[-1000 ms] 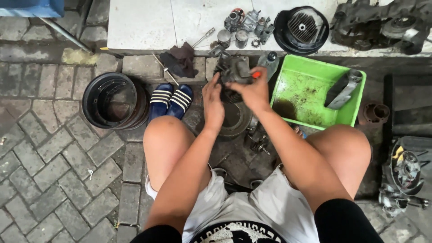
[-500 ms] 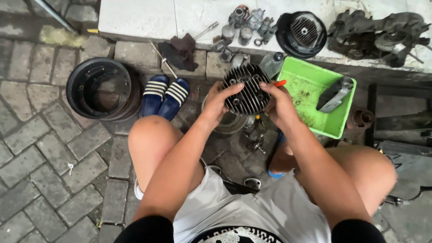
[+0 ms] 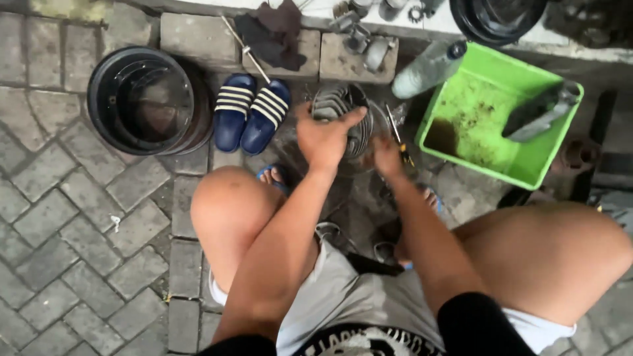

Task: The person scrubs a metal engine cylinder head with a brush, focusing on the cooling fins and crevices. After scrubbing, they wipe the component thoroughly with a dark cloth to remove residue.

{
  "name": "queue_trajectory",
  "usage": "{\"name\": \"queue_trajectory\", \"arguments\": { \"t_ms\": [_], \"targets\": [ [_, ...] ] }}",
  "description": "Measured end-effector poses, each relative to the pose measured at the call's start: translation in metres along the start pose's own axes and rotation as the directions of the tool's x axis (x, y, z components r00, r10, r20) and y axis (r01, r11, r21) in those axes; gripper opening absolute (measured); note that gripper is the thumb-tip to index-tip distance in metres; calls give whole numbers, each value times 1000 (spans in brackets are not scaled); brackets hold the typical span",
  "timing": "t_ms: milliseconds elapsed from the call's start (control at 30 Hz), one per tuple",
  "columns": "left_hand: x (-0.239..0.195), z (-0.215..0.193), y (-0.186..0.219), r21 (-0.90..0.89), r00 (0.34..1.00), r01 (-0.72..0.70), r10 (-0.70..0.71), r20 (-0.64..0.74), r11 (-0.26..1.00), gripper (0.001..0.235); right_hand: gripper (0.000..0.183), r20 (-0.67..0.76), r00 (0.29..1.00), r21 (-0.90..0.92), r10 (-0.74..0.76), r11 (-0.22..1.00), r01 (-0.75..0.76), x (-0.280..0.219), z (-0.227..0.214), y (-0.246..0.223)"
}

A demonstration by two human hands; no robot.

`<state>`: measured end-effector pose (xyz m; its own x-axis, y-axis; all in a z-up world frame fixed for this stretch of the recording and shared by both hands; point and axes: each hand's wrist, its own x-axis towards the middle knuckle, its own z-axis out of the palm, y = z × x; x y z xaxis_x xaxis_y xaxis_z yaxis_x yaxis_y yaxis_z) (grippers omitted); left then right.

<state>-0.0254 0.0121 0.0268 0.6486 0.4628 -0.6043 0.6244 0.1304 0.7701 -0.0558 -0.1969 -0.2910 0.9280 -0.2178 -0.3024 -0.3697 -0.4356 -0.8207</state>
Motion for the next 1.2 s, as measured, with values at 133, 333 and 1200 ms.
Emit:
{"name": "queue_trajectory", "arguments": {
  "t_ms": [133, 333, 1200],
  "targets": [
    [5, 5, 6, -78, 998, 40, -43, -34, 996, 86, 42, 184, 963, -607, 195, 794, -45, -8, 9, 8],
    [-7, 5, 28, -330, 993, -119, 106, -58, 936, 46, 33, 437, 899, -800, 19, 464, 380, -25, 16, -2],
    [20, 20, 2, -147, 998, 62, -66, -25, 987, 48, 25, 282, 844, 83, -455, 889, 451, -76, -215, -325]
  ]
}}
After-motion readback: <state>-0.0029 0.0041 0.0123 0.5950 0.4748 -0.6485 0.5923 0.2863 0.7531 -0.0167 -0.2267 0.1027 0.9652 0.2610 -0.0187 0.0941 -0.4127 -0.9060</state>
